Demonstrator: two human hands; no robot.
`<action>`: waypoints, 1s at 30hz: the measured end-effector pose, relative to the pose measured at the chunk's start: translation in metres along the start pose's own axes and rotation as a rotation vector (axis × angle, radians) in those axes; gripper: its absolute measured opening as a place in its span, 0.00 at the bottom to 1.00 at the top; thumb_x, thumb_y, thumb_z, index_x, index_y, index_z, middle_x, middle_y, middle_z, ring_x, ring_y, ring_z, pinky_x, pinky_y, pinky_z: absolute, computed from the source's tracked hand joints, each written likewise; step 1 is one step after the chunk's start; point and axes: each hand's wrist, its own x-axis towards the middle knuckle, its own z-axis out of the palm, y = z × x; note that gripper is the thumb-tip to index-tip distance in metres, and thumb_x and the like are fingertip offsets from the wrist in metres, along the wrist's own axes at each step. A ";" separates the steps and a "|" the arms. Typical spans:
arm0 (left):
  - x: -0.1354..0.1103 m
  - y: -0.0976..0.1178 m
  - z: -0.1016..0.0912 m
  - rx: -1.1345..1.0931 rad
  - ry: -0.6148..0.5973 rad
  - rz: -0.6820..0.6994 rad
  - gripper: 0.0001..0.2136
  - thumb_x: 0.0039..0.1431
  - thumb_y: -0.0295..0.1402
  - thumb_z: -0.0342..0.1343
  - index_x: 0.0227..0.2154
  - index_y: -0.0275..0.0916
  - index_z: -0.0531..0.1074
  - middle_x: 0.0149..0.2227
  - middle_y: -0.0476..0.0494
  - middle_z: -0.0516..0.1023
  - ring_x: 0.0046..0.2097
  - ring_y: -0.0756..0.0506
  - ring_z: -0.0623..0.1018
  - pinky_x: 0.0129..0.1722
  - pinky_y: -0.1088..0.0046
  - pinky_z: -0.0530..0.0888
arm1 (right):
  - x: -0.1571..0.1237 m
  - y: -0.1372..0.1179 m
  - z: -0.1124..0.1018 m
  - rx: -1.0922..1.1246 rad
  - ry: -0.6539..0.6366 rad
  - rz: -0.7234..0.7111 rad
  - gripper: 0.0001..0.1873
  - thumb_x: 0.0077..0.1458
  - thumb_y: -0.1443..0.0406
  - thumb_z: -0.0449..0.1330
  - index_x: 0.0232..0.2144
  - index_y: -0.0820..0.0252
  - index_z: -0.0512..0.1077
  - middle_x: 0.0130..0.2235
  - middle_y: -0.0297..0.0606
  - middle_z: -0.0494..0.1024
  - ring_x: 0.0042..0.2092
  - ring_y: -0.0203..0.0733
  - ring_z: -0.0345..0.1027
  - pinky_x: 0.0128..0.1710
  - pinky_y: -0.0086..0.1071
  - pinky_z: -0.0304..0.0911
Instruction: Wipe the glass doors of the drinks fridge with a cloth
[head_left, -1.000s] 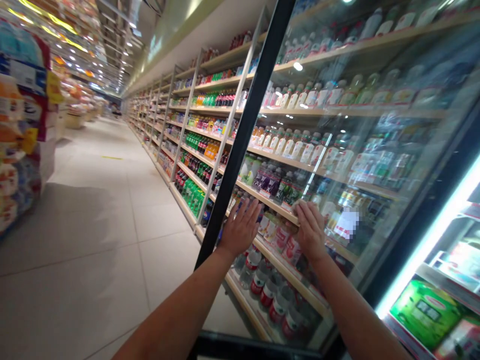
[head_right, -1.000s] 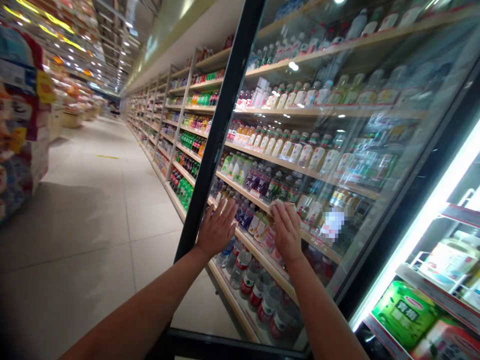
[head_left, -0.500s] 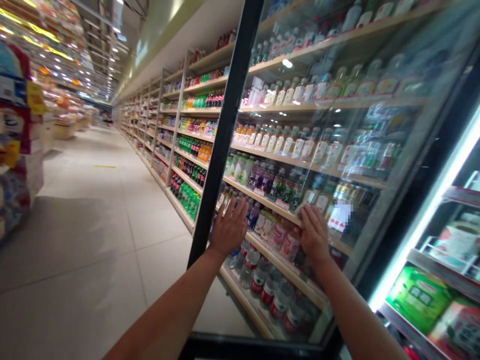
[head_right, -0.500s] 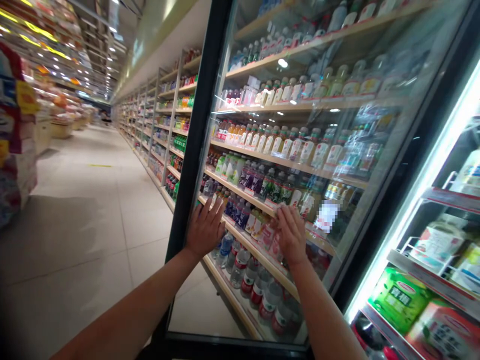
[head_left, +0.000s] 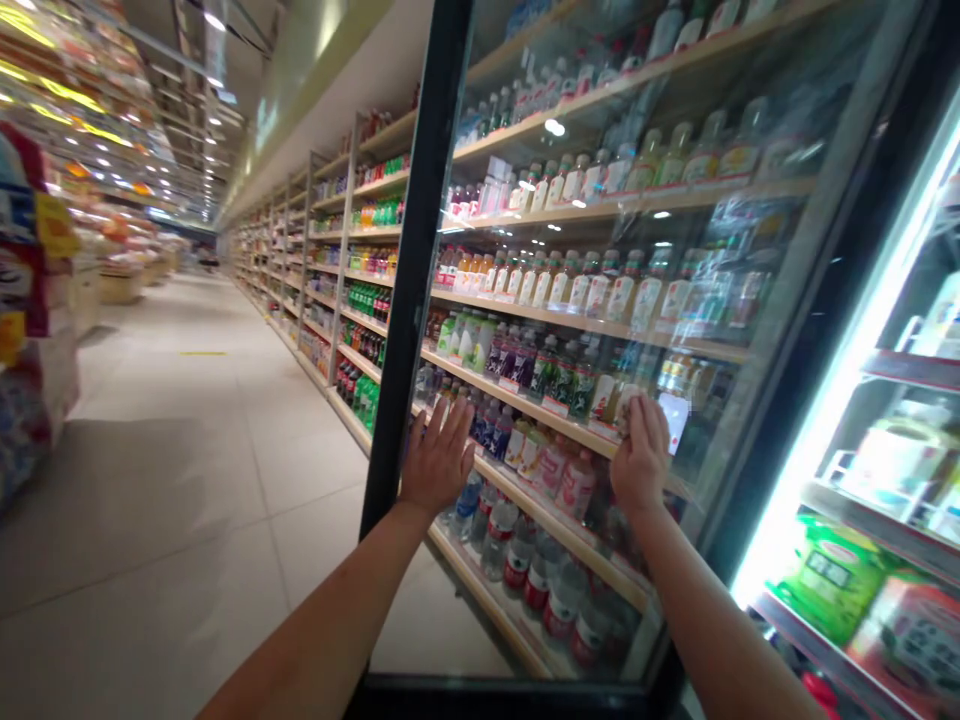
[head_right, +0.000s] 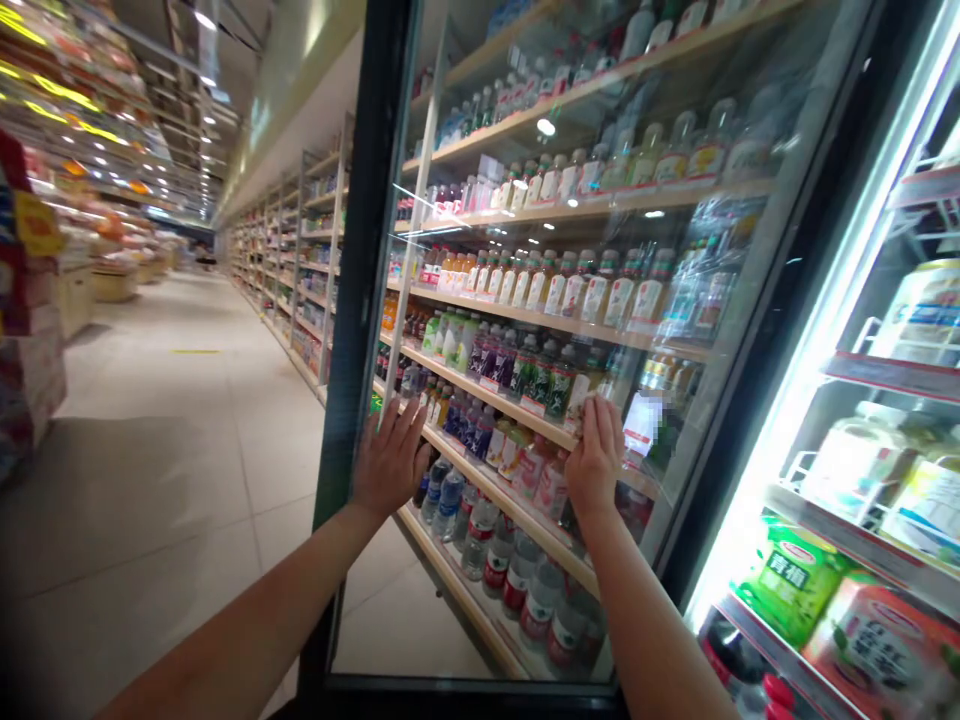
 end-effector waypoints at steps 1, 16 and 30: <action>0.000 0.000 0.000 -0.002 0.000 0.003 0.32 0.70 0.33 0.51 0.72 0.34 0.48 0.68 0.33 0.63 0.73 0.36 0.53 0.72 0.52 0.50 | -0.002 0.000 -0.001 0.004 -0.025 -0.018 0.32 0.67 0.73 0.46 0.71 0.57 0.54 0.67 0.49 0.64 0.72 0.49 0.49 0.68 0.57 0.57; 0.001 0.000 0.001 0.007 -0.001 -0.004 0.31 0.70 0.33 0.50 0.72 0.35 0.49 0.68 0.34 0.63 0.73 0.37 0.52 0.72 0.51 0.49 | -0.048 0.019 -0.025 0.108 -0.283 -0.206 0.34 0.65 0.75 0.47 0.71 0.51 0.53 0.65 0.43 0.69 0.70 0.48 0.54 0.68 0.53 0.59; 0.001 -0.001 -0.001 -0.011 0.039 0.012 0.29 0.70 0.33 0.51 0.70 0.32 0.54 0.67 0.34 0.64 0.73 0.38 0.49 0.73 0.54 0.47 | -0.100 0.009 -0.026 0.077 -0.242 -0.049 0.36 0.65 0.74 0.47 0.72 0.50 0.51 0.68 0.44 0.65 0.71 0.51 0.52 0.68 0.57 0.57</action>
